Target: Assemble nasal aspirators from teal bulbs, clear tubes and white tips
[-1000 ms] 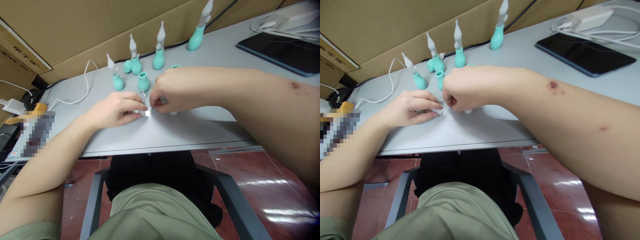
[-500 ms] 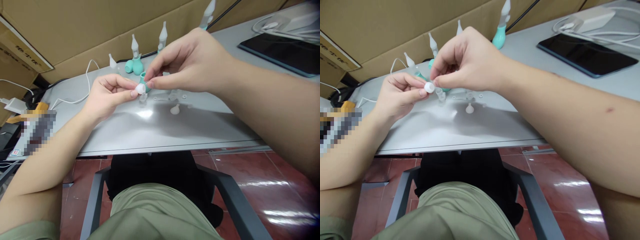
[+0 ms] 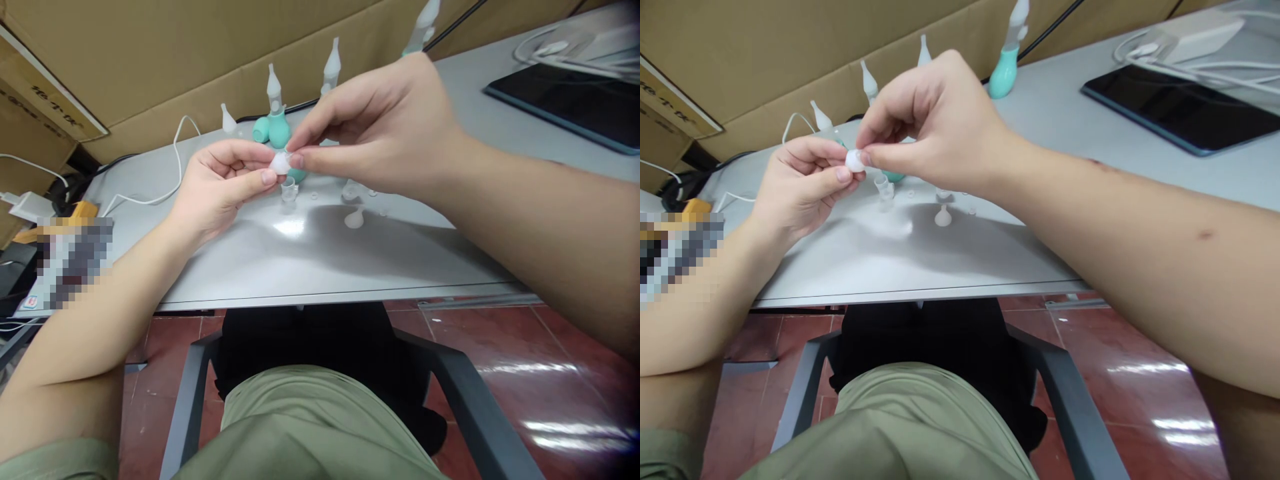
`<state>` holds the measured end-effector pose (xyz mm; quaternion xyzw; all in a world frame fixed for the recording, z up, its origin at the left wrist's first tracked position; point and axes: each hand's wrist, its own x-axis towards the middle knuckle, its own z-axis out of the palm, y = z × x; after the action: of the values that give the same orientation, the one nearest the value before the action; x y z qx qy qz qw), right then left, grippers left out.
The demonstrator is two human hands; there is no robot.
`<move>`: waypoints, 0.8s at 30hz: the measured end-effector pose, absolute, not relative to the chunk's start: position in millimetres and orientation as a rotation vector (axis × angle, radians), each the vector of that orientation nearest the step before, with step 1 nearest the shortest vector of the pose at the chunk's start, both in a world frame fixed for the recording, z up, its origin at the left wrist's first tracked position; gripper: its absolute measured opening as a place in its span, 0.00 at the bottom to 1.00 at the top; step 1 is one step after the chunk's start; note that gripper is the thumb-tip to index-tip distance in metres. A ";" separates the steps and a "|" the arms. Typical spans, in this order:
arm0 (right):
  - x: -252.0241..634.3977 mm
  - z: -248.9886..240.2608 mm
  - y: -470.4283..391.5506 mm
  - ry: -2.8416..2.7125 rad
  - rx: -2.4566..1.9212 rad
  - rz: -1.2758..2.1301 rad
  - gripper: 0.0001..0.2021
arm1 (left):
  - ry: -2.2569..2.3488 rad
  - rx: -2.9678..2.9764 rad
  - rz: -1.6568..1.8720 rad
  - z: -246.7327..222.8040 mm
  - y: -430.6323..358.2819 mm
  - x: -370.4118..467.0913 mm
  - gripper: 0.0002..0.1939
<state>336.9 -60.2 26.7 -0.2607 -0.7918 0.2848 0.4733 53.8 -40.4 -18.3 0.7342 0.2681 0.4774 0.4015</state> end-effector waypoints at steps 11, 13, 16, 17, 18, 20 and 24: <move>339.7 22.4 -51.7 -1.939 -0.611 0.823 0.01 | 0.565 2.009 1.272 -18.1 -39.6 52.2 0.25; 338.4 21.4 -48.9 -1.903 -0.602 0.907 0.02 | 0.597 2.035 1.264 -18.3 -40.1 52.3 0.29; 338.1 21.4 -46.1 -1.864 -0.616 1.053 0.04 | 0.645 2.041 1.278 -19.6 -40.4 52.8 0.36; 338.5 21.7 -45.5 -1.871 -0.614 1.075 0.04 | 0.651 2.033 1.285 -20.1 -40.4 53.0 0.37; 339.2 22.0 -45.0 -1.892 -0.608 1.078 0.04 | 0.651 2.024 1.289 -20.4 -40.4 53.2 0.37; 340.8 22.3 -44.3 -1.947 -0.594 1.035 0.03 | 0.641 2.013 1.282 -20.6 -40.5 53.6 0.36; 342.5 22.5 -45.3 -2.005 -0.562 0.914 0.03 | 0.606 2.023 1.250 -18.9 -42.1 54.1 0.31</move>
<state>342.5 -45.3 22.5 -0.2243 -0.7999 0.3649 0.4204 54.1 -42.1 -18.9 0.7761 0.2324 0.4794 0.3373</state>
